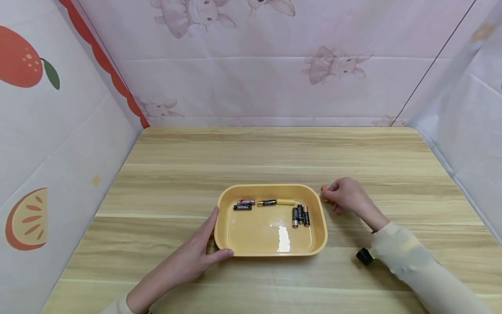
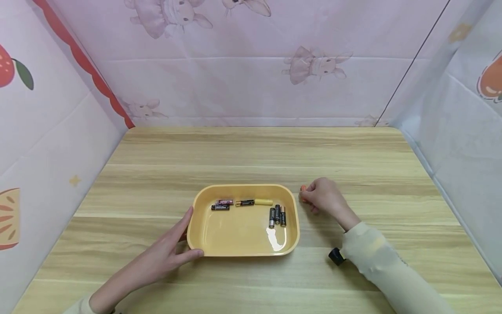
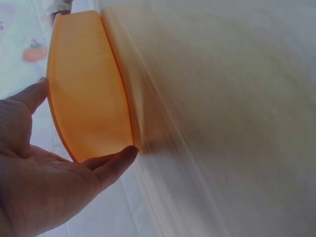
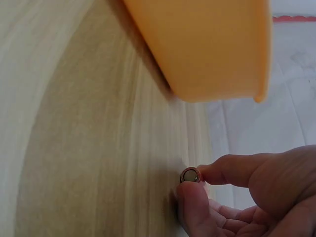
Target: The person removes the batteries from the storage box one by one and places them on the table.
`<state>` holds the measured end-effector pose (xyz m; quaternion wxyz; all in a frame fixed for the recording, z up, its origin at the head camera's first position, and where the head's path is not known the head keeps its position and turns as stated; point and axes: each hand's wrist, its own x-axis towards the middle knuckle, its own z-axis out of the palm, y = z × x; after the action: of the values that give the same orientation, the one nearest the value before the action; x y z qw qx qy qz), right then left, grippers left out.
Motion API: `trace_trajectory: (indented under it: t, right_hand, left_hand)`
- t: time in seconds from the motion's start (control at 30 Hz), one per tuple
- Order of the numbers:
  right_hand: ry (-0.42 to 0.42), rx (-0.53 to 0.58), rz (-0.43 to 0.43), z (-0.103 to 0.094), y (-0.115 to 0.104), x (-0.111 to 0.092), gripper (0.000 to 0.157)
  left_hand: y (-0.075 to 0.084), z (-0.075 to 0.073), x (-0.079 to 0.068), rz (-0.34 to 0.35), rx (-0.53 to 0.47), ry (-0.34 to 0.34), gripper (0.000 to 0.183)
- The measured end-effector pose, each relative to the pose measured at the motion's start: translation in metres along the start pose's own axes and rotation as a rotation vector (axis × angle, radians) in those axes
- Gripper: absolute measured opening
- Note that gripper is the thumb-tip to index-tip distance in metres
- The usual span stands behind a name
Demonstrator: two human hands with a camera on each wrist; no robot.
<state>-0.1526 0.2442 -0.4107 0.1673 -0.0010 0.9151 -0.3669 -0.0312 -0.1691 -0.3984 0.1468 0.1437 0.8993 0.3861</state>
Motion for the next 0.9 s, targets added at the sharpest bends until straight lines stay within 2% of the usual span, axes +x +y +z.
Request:
trace_trajectory:
  t: [0.23,0.57,0.9]
  right_hand:
    - [0.008,-0.023,0.012,0.0026,-0.003,-0.0006,0.023]
    - [0.017,-0.062,0.013,0.0016,-0.0039,-0.005,0.037]
    - [0.008,-0.062,0.015,0.0004,-0.0031,-0.008,0.033]
  left_hand:
    - [0.0006,-0.0002,-0.0005,-0.007,-0.002,0.001,0.108]
    - [0.0009,-0.0002,-0.0009,0.007,-0.002,0.004,0.108]
    - [0.0007,-0.0005,-0.0009,-0.008,-0.011,-0.001,0.109]
